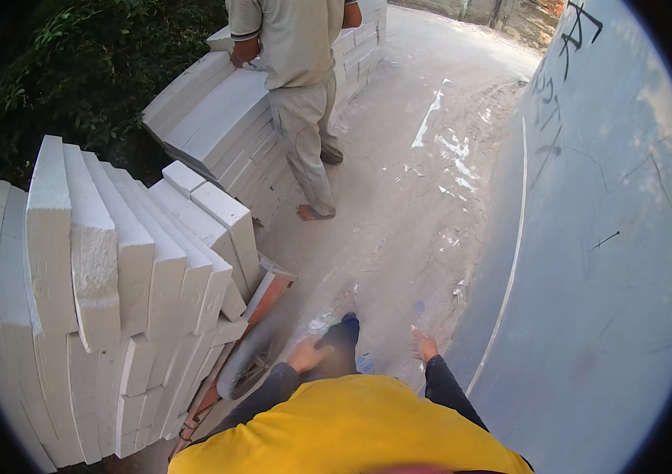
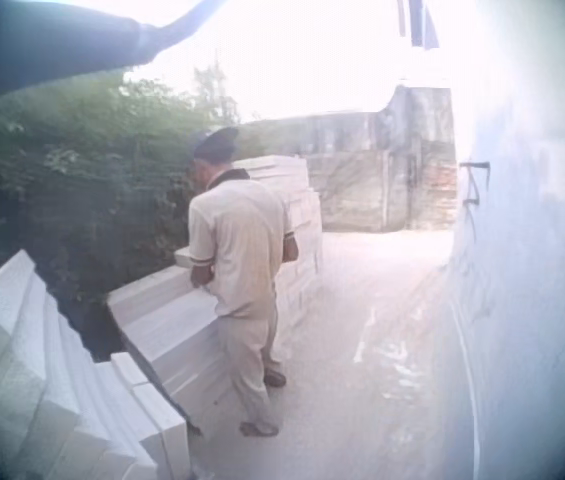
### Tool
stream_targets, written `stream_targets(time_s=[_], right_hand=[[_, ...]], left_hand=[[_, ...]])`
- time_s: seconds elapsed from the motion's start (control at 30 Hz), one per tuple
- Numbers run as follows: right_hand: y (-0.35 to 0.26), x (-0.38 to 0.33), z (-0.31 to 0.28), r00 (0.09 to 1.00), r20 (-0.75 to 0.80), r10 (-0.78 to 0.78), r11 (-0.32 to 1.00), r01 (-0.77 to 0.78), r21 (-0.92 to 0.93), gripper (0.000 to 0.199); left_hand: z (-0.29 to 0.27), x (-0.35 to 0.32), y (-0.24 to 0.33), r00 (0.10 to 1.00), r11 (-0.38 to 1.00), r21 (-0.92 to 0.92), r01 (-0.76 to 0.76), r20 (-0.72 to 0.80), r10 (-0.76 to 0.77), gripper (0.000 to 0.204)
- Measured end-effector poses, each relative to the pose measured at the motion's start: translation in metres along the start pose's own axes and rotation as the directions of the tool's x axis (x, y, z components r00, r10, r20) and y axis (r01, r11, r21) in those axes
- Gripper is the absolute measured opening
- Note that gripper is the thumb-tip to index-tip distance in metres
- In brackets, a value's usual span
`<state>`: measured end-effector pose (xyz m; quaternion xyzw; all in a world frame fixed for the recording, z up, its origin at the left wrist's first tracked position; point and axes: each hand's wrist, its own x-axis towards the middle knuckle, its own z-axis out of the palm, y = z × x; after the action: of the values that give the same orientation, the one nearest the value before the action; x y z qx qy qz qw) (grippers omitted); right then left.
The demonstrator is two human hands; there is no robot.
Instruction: The person repeatedly picks up white foam blocks and stacks them onto a wheelbarrow. Another person assists by arranging blocks on the wheelbarrow. The camera wearer also pushes the wheelbarrow along a narrow outdoor path.
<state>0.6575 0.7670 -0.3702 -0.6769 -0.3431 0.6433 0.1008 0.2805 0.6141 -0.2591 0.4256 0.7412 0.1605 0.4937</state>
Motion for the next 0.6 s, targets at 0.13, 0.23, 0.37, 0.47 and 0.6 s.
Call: stream_targets(time_s=[0.13, 0.23, 0.37, 0.47, 0.6], right_hand=[[-0.016, 0.031, -0.006, 0.967, 0.256, 0.000, 0.884, 0.119, -0.452, 0.074], [-0.048, 0.063, -0.057, 0.987, 0.012, -0.163, 0.917, 0.156, -0.367, 0.060], [-0.121, 0.101, -0.116, 0.964, -0.208, 0.165, 0.981, -0.183, -0.068, 0.067], [-0.173, 0.132, -0.102, 0.993, -0.092, 0.070, 0.978, -0.086, -0.191, 0.067], [-0.258, 0.165, -0.044, 0.988, 0.007, 0.155, 0.889, -0.137, -0.437, 0.065]], left_hand=[[-0.088, 0.114, 0.062, 1.000, 1.000, 0.010, 0.011, 0.026, -0.012, 0.078], [-0.146, 0.178, 0.082, 0.989, 0.985, -0.088, -0.147, -0.040, 0.144, 0.074], [-0.178, 0.215, 0.059, 0.976, 0.982, 0.078, -0.174, -0.119, 0.182, 0.075], [-0.159, 0.211, 0.035, 0.976, 0.979, -0.012, -0.202, 0.075, 0.203, 0.079], [-0.094, 0.146, -0.002, 0.950, 0.901, -0.372, 0.224, 0.292, -0.116, 0.077]])
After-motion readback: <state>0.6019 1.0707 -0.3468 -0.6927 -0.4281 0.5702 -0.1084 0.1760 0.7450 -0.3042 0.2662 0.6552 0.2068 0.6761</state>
